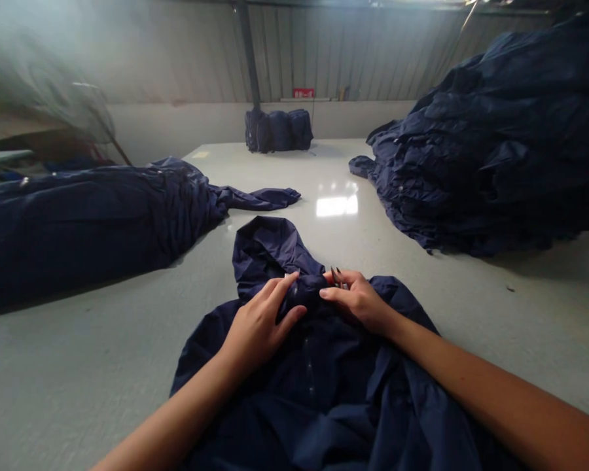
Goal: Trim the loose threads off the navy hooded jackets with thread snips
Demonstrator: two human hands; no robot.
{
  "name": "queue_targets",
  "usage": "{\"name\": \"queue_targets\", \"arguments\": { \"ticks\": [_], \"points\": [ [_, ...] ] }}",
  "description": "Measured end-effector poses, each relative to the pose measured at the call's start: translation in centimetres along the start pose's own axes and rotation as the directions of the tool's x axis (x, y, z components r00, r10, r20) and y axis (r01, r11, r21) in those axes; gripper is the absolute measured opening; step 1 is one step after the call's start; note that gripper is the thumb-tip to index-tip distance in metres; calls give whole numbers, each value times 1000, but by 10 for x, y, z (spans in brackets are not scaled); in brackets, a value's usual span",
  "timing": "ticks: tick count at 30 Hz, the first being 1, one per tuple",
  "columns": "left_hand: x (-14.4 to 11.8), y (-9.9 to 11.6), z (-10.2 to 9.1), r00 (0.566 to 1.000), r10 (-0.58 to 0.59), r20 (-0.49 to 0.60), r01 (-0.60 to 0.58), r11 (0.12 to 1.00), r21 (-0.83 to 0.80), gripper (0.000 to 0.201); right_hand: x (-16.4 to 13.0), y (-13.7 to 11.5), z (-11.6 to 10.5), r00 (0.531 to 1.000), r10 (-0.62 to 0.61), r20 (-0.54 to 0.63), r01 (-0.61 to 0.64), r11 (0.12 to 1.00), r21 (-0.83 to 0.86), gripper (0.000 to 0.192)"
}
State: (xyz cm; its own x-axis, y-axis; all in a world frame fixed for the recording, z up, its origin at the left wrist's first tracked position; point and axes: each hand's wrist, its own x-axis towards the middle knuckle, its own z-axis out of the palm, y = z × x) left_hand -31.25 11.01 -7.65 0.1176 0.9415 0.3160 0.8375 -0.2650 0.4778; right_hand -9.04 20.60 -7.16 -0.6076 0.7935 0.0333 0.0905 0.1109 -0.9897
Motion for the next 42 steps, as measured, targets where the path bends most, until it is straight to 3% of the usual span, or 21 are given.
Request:
{"name": "queue_targets", "arguments": {
  "ticks": [3,6,9,14,18,21,23,25,28,30,32,35,38,42],
  "points": [
    [-2,-2,2,1000,3,3,-3,997,-80,61,-2,0,-1,990,100,99,-118,973,198,27],
    [-2,-2,1,1000,26,-10,-27,991,-132,47,-4,0,-2,971,124,205,-183,936,301,25],
    [-2,-1,0,997,29,-72,-41,985,-169,34,-4,-6,-1,965,118,232,-178,950,256,27],
    [-7,4,-1,989,9,-150,-40,978,-206,41,-4,-16,6,971,79,224,-88,996,29,33],
    [-6,4,-3,988,93,-125,-121,963,-239,49,-5,-12,7,979,78,188,-93,993,73,35],
    [-4,1,-3,989,116,-95,-136,961,-239,35,-7,-10,7,978,106,181,-127,986,111,33],
    [-3,-1,-2,987,116,-111,-137,967,-214,24,-7,-11,7,988,91,121,-109,983,147,30],
    [-3,-2,-2,985,103,-141,-128,975,-183,20,-4,-13,6,999,25,-22,-21,985,172,28],
    [-3,-2,-3,984,84,-155,-108,983,-151,21,2,-19,0,967,-88,-241,135,972,190,29],
    [-3,-2,-4,986,79,-148,-101,984,-147,22,4,-25,-5,951,-127,-283,178,971,160,31],
    [-4,-1,-4,986,75,-146,-97,983,-153,21,2,-34,-10,960,-155,-233,169,985,41,35],
    [-4,-1,-4,988,65,-137,-87,984,-158,20,-8,-55,-14,987,-148,-58,127,955,-268,38],
    [-4,-1,-5,991,71,-117,-90,982,-168,21,-19,-77,-11,982,-138,131,189,810,-555,36],
    [-4,-2,-6,988,110,-111,-128,977,-173,22,-23,-86,-2,961,-82,265,252,660,-708,39]
  ]
}}
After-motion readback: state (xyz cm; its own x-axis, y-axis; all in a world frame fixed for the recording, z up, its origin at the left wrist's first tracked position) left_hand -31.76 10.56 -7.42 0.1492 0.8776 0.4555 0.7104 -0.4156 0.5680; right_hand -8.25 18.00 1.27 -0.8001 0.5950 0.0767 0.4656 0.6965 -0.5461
